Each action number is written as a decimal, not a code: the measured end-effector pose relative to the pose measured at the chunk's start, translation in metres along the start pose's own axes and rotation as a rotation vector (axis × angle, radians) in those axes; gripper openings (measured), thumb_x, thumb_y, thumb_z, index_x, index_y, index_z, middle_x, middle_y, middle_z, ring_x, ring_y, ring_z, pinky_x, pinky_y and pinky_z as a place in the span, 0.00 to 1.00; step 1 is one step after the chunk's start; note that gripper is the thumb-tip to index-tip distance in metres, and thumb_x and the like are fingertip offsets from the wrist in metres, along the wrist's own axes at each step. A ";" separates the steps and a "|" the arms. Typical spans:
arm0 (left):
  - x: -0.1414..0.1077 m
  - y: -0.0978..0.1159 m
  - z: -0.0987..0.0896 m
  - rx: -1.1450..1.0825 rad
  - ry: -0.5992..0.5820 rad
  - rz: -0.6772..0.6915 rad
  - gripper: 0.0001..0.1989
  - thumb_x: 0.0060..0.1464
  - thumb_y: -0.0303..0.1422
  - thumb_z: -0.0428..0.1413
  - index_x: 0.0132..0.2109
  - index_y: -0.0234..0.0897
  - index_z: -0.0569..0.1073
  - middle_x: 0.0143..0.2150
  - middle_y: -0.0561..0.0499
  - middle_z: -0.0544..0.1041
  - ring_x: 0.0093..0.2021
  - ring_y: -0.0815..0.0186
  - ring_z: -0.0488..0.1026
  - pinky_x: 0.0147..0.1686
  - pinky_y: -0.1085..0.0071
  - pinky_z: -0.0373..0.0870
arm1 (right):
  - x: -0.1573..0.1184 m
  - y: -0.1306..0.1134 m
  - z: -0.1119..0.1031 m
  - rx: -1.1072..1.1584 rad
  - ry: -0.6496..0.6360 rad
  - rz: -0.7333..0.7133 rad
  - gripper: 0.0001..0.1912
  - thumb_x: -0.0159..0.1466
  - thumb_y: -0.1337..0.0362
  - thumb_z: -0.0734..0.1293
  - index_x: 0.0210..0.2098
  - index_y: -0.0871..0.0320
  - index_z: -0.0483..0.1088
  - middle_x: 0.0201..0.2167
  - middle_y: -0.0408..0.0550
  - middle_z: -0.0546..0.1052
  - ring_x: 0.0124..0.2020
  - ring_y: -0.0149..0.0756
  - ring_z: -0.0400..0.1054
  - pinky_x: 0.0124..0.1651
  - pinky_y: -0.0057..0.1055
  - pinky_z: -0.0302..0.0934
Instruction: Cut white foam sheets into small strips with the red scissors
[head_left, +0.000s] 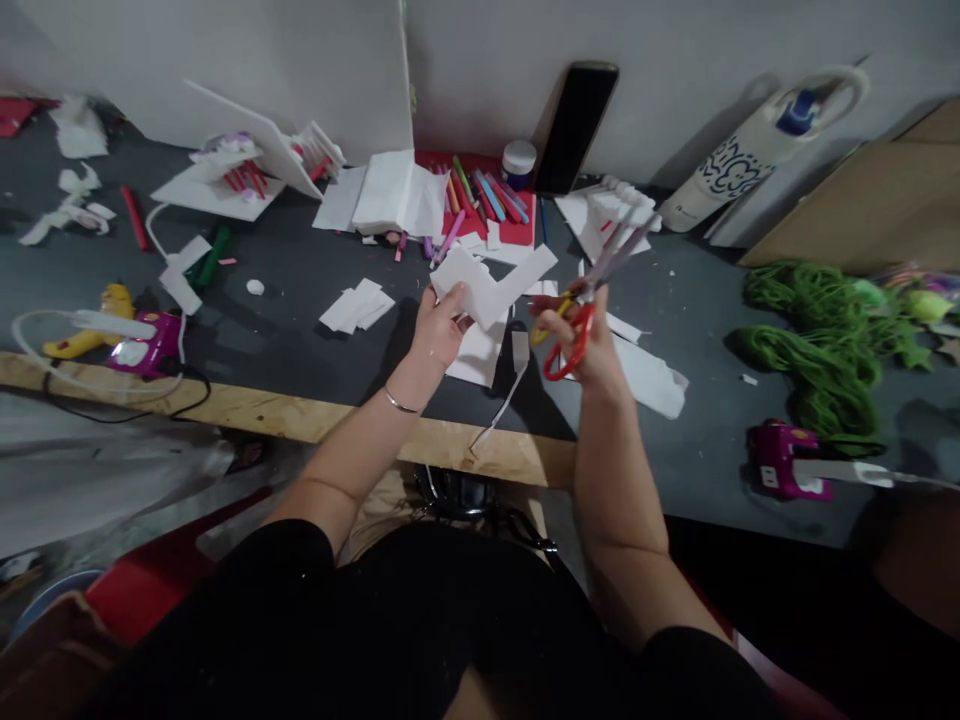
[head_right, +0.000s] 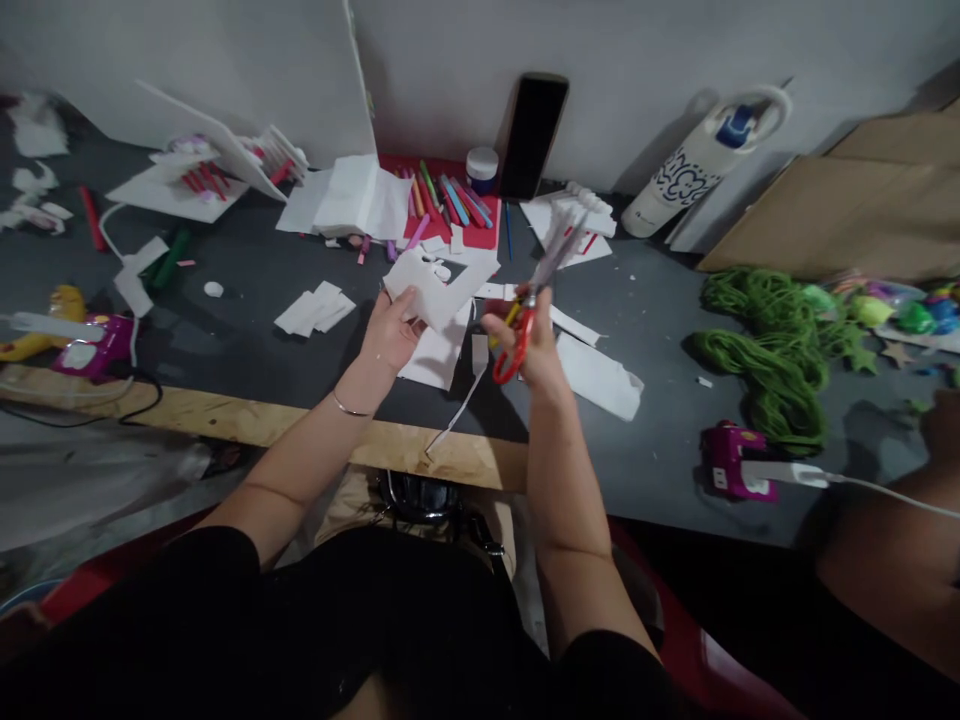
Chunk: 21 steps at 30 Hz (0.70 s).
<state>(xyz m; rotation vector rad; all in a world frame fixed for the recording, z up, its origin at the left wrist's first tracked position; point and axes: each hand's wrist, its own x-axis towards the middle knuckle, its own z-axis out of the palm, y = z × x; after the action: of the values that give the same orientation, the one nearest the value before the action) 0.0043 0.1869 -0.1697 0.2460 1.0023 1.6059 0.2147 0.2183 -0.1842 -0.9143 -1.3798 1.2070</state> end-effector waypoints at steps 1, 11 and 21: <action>-0.003 0.000 0.002 0.012 -0.010 -0.001 0.25 0.52 0.33 0.75 0.54 0.47 0.76 0.51 0.52 0.85 0.53 0.60 0.82 0.48 0.70 0.81 | -0.002 0.006 0.011 0.007 -0.021 -0.006 0.33 0.59 0.44 0.82 0.54 0.42 0.63 0.48 0.44 0.81 0.49 0.43 0.81 0.51 0.48 0.79; 0.008 0.026 -0.005 0.388 -0.083 0.064 0.04 0.66 0.28 0.59 0.41 0.40 0.72 0.37 0.51 0.82 0.41 0.65 0.81 0.45 0.69 0.79 | 0.020 0.005 -0.014 -0.125 0.148 -0.044 0.25 0.62 0.46 0.79 0.52 0.44 0.70 0.36 0.41 0.75 0.31 0.36 0.73 0.34 0.37 0.73; -0.002 0.035 -0.009 0.809 -0.638 -0.054 0.12 0.50 0.36 0.73 0.31 0.38 0.78 0.31 0.52 0.78 0.31 0.69 0.73 0.36 0.71 0.73 | 0.022 -0.016 -0.002 -0.201 -0.086 -0.044 0.29 0.59 0.39 0.80 0.52 0.46 0.76 0.33 0.40 0.74 0.32 0.34 0.72 0.35 0.34 0.70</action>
<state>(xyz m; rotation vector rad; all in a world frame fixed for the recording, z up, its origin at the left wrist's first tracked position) -0.0258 0.1818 -0.1499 1.1849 1.0725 0.8869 0.2146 0.2365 -0.1637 -0.9747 -1.6036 1.0992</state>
